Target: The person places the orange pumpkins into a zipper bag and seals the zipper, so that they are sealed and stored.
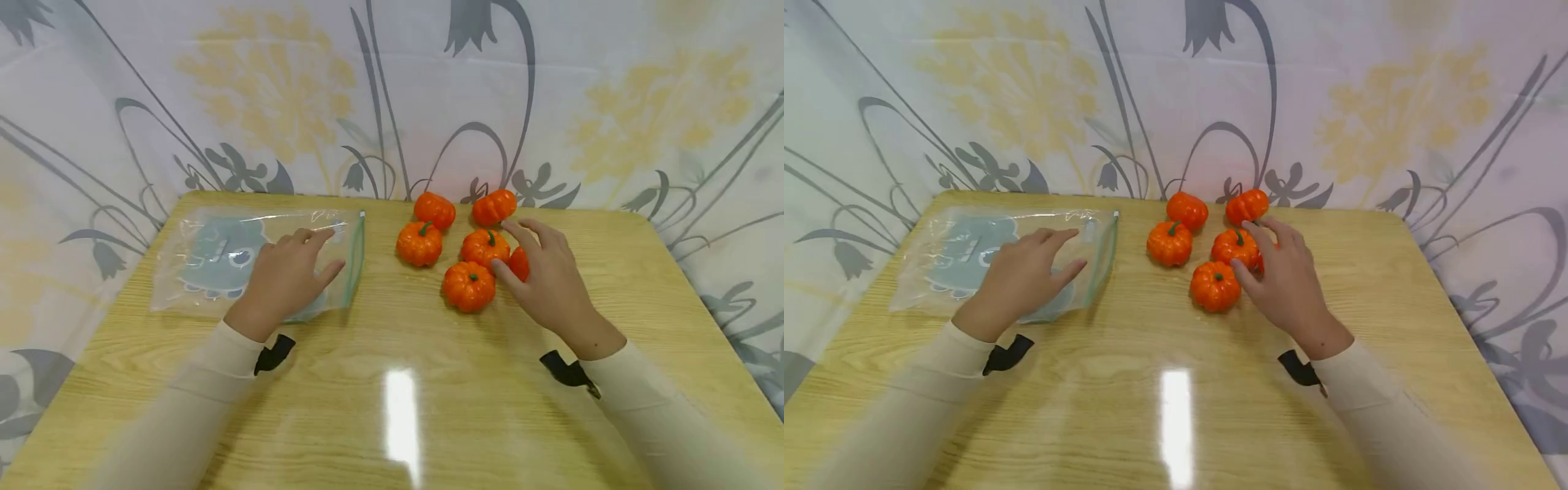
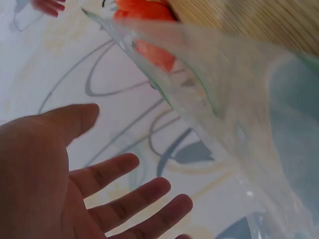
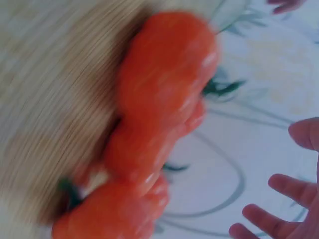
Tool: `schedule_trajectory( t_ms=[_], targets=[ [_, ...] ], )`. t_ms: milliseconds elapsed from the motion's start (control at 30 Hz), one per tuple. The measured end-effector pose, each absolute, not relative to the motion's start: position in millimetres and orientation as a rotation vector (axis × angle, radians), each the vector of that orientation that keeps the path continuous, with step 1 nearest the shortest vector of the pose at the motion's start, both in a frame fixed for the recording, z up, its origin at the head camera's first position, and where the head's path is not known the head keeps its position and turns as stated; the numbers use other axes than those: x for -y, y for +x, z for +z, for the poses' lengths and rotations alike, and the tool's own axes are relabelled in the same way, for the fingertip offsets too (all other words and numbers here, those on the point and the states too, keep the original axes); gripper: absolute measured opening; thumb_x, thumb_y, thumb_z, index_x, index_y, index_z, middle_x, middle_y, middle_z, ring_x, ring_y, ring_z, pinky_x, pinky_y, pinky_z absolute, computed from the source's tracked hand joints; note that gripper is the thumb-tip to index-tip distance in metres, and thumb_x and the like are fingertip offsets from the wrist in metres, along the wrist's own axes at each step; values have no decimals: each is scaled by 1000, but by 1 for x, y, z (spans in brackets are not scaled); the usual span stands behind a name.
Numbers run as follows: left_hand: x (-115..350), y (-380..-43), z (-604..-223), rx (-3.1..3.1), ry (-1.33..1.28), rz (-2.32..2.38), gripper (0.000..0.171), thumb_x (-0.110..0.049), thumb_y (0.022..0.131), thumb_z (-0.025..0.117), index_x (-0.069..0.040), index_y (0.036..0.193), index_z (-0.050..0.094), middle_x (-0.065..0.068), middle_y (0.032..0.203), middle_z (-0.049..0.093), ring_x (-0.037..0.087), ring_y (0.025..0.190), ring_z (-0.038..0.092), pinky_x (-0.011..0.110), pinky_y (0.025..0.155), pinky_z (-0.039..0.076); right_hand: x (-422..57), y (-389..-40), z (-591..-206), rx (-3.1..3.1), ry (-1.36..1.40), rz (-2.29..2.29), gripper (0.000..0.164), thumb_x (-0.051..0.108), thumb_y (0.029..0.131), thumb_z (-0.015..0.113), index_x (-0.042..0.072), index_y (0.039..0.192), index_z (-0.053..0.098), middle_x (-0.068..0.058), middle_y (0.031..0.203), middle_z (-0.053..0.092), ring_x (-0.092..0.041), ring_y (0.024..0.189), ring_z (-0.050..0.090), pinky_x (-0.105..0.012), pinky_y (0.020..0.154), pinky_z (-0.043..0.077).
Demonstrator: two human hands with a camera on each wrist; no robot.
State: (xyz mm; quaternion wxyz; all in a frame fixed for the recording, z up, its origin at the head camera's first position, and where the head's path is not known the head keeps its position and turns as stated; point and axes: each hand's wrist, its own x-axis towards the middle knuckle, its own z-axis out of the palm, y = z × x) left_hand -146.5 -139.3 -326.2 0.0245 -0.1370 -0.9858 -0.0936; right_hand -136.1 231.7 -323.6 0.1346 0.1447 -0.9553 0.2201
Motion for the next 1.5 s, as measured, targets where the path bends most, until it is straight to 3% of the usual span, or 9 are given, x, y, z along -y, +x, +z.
schedule_trajectory(
  t_ms=[100, 267, 533, 800, 1300, 1500],
  targets=[
    [127, -142, -329, 3040, -424, -301, 54, -48, 99, 56, -17, 143, 53, 16, 136, 59, 40, 120, 58, 61, 95, 43, -217, -125, -329, 2647, 447, 818, 48, 16, 92, 69, 4, 137, 56, -23, 138, 48, -44, 129, 39, -61, 101, 37],
    [120, -139, -336, 3051, -386, -314, 49, -45, 97, 61, -15, 136, 60, 15, 125, 64, 39, 113, 60, 59, 91, 45, -207, -121, -344, 2594, 428, 965, 40, 14, 93, 68, 1, 130, 60, -22, 136, 50, -43, 130, 40, -60, 100, 36],
    [119, -142, -348, 3112, -406, -345, 55, -50, 96, 60, -13, 136, 60, 16, 117, 64, 37, 101, 64, 53, 82, 52, -207, -126, -355, 2657, 456, 902, 45, 17, 91, 70, 1, 132, 59, -23, 140, 48, -45, 130, 40, -62, 101, 38],
    [117, -142, -356, 3159, -409, -284, 58, -55, 94, 59, -13, 134, 62, 16, 116, 65, 37, 98, 64, 53, 79, 53, -209, -127, -362, 2755, 462, 889, 49, 22, 92, 71, 2, 134, 57, -23, 142, 46, -45, 131, 38, -63, 105, 35],
    [111, -138, -366, 3243, -467, -231, 71, -67, 90, 53, -12, 135, 59, 14, 114, 65, 34, 94, 63, 52, 73, 53, -210, -133, -371, 2877, 515, 753, 52, 28, 90, 73, 5, 135, 58, -22, 140, 49, -43, 127, 44, -60, 104, 40],
    [111, -135, -370, 3270, -437, -244, 71, -67, 91, 52, -12, 135, 58, 14, 118, 64, 35, 101, 63, 55, 78, 52, -210, -130, -373, 2921, 519, 740, 56, 28, 90, 74, 5, 138, 56, -23, 140, 47, -44, 127, 44, -61, 105, 41]
  ],
)
